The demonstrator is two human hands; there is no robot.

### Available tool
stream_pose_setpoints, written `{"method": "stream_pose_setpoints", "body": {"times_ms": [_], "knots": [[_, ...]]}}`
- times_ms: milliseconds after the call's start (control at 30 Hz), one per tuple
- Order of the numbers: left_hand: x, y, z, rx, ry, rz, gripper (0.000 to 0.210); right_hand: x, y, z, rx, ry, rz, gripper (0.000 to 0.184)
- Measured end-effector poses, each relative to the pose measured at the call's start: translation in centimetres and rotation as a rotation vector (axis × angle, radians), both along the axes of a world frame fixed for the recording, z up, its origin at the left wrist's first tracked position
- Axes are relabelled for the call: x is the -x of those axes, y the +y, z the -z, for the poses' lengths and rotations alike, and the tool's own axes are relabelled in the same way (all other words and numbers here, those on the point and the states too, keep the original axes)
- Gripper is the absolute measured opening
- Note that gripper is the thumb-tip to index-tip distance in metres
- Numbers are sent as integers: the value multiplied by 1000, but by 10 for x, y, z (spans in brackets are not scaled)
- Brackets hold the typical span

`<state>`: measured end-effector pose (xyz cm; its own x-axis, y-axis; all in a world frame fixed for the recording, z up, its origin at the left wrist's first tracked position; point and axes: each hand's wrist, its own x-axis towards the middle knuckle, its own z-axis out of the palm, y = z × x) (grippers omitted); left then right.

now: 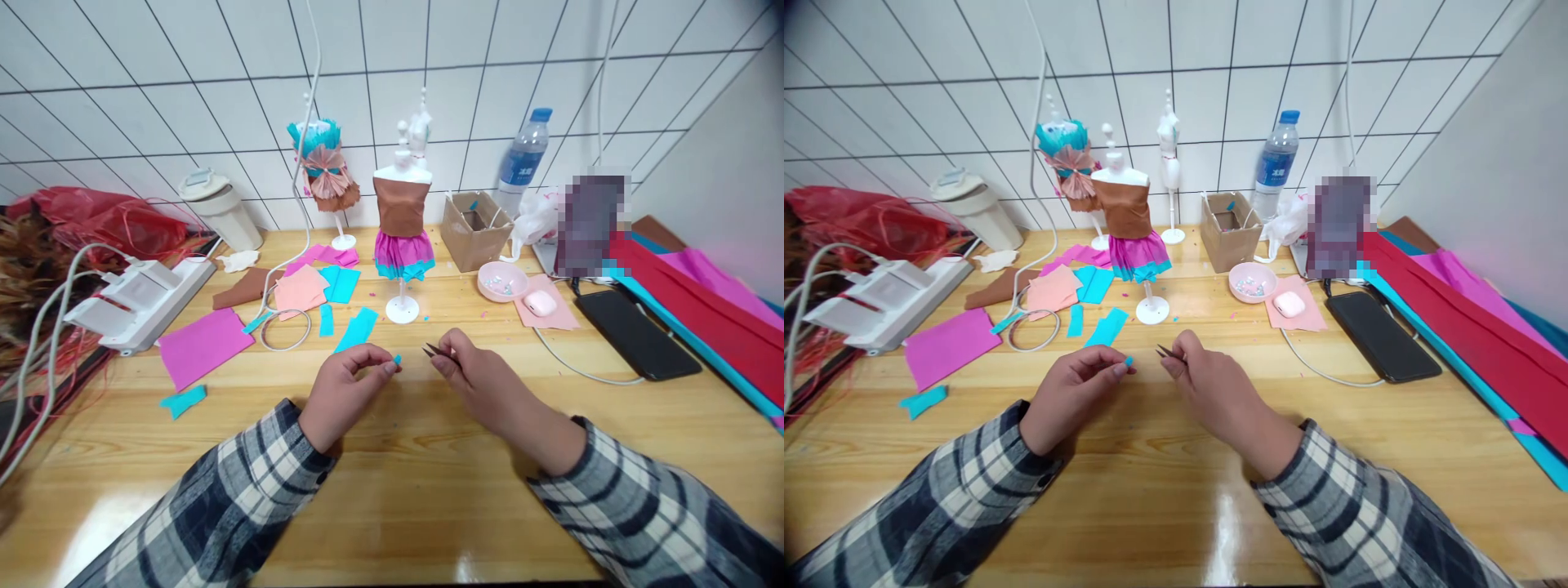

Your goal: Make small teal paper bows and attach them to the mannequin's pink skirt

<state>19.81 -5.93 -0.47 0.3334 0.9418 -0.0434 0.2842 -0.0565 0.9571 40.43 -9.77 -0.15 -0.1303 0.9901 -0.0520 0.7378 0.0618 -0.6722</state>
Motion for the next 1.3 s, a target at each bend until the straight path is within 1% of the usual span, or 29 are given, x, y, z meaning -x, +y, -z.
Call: {"method": "stream_pose_setpoints", "body": {"times_ms": [67, 133, 200, 300, 467, 800, 967, 1100, 1300], "knots": [[-2, -2, 0, 119, -117, -4, 20, 8, -4, 3, -4, 91, -20, 19], [-3, -4, 0, 181, -186, -17, 22, 15, -8, 5, 13, 187, -55, 26], [-4, -4, 1, 201, -212, -31, 23, 22, -13, 7, 24, 266, -77, 34], [-4, -4, 2, 207, -235, -25, 23, 27, -17, 10, 41, 312, -109, 33], [-6, -4, 1, 212, -199, 4, 22, 27, -17, 12, 67, 320, -144, 31], [-7, -6, 1, 183, -187, 102, 12, 27, -16, 16, 57, 316, -142, 33], [-8, -6, 1, 166, -166, 110, 11, 26, -14, 14, 46, 309, -149, 35], [-7, -6, 0, 158, -165, 113, 12, 24, -14, 12, 53, 293, -160, 32], [-6, -6, 1, 165, -182, 122, 11, 24, -14, 14, 49, 286, -155, 32]]}}
